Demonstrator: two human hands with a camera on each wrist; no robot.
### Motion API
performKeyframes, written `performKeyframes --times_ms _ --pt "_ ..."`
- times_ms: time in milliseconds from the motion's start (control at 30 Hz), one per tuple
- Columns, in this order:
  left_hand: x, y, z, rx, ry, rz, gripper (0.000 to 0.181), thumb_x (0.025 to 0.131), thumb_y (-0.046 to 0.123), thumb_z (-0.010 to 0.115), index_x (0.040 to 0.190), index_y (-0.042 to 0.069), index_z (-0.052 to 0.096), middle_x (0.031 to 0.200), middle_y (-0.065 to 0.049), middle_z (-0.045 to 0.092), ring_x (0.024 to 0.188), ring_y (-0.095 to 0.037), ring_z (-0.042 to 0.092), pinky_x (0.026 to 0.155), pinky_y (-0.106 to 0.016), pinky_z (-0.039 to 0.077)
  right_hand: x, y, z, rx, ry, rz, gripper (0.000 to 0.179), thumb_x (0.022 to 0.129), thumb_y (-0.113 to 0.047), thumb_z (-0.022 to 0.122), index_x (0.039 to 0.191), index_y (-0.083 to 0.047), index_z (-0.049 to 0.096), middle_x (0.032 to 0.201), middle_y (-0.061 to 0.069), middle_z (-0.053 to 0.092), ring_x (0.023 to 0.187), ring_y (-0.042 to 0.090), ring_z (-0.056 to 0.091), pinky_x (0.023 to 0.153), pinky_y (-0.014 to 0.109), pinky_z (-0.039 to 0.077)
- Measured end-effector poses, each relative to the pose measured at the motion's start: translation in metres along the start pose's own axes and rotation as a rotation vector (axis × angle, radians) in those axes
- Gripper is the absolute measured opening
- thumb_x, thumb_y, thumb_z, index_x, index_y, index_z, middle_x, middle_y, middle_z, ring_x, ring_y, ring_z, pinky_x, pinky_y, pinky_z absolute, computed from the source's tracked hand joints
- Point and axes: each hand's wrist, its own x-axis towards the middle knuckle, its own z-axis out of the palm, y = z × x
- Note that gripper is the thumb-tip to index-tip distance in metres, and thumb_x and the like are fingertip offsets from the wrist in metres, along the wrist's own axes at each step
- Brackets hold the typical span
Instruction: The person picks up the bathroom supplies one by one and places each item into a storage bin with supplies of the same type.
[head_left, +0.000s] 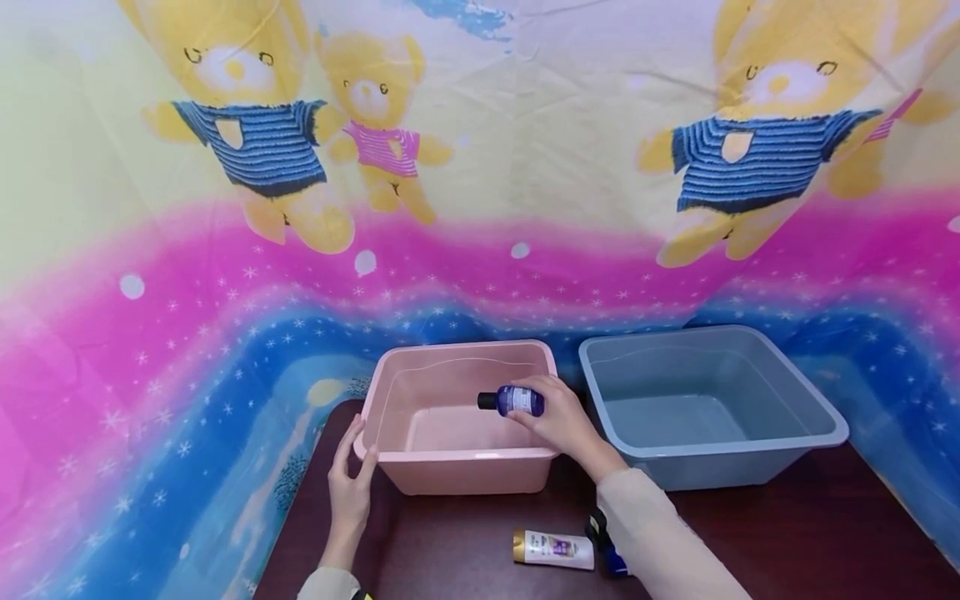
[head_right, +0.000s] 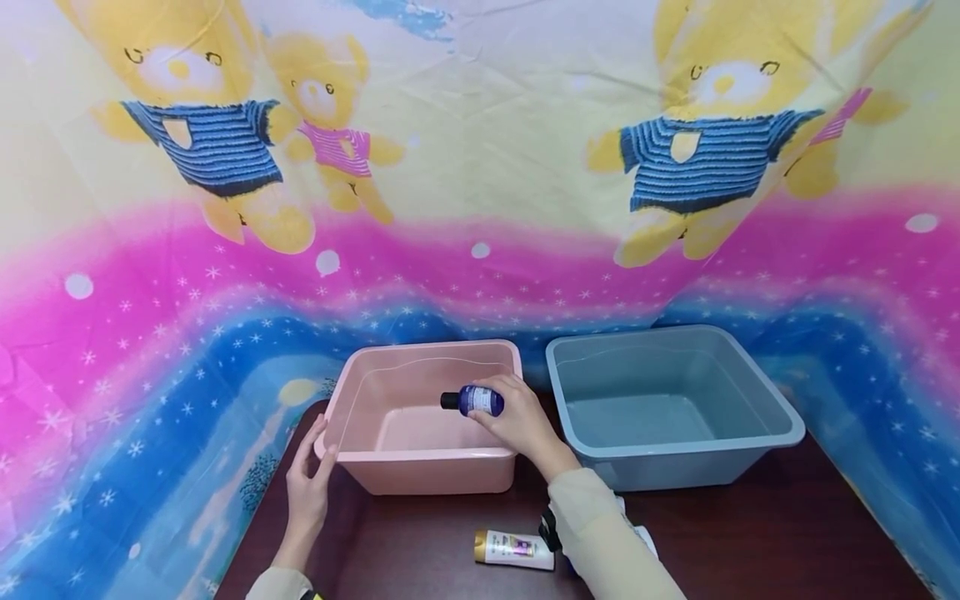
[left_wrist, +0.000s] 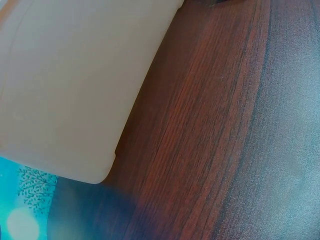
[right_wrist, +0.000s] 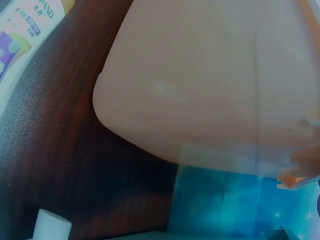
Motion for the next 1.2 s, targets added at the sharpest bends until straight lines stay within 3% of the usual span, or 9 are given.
performKeyframes --times_ms 300,533,867,1200 --pt "-0.001 -0.001 0.001 0.012 0.0 0.001 0.046 0.089 0.014 0.062 0.133 0.021 0.052 0.142 0.004 0.043 0.135 -0.017 0.03 0.109 -0.056 0.012 0.008 0.001 -0.001 0.01 -0.038 0.04 0.048 0.074 -0.035 0.078 0.119 -0.025 0.063 0.12 -0.002 0.057 0.112 0.018 0.051 0.085 0.042 0.05" --pt "-0.006 0.03 0.0 -0.016 -0.016 0.008 0.046 0.088 0.007 0.062 0.133 0.006 0.051 0.142 -0.008 0.043 0.134 -0.025 0.03 0.108 -0.057 0.014 0.013 0.006 -0.001 -0.005 -0.033 0.011 0.047 0.073 -0.032 0.079 0.117 -0.023 0.064 0.12 -0.001 0.058 0.112 0.019 0.05 0.088 0.043 0.048" --pt "-0.007 0.031 0.001 0.001 -0.012 0.007 0.046 0.088 0.01 0.062 0.133 0.007 0.051 0.142 -0.009 0.043 0.134 -0.024 0.03 0.108 -0.057 0.013 0.017 0.011 -0.002 0.006 0.022 -0.056 0.045 0.071 -0.024 0.081 0.113 -0.017 0.066 0.114 0.0 0.061 0.108 0.018 0.05 0.087 0.044 0.047" --pt "-0.007 0.032 0.001 -0.008 -0.012 0.003 0.046 0.088 0.009 0.062 0.133 0.006 0.051 0.142 -0.009 0.042 0.134 -0.025 0.03 0.108 -0.057 0.013 0.016 0.015 -0.001 0.011 0.029 -0.06 0.042 0.07 -0.021 0.082 0.109 -0.017 0.067 0.112 -0.003 0.06 0.106 0.016 0.048 0.087 0.039 0.047"
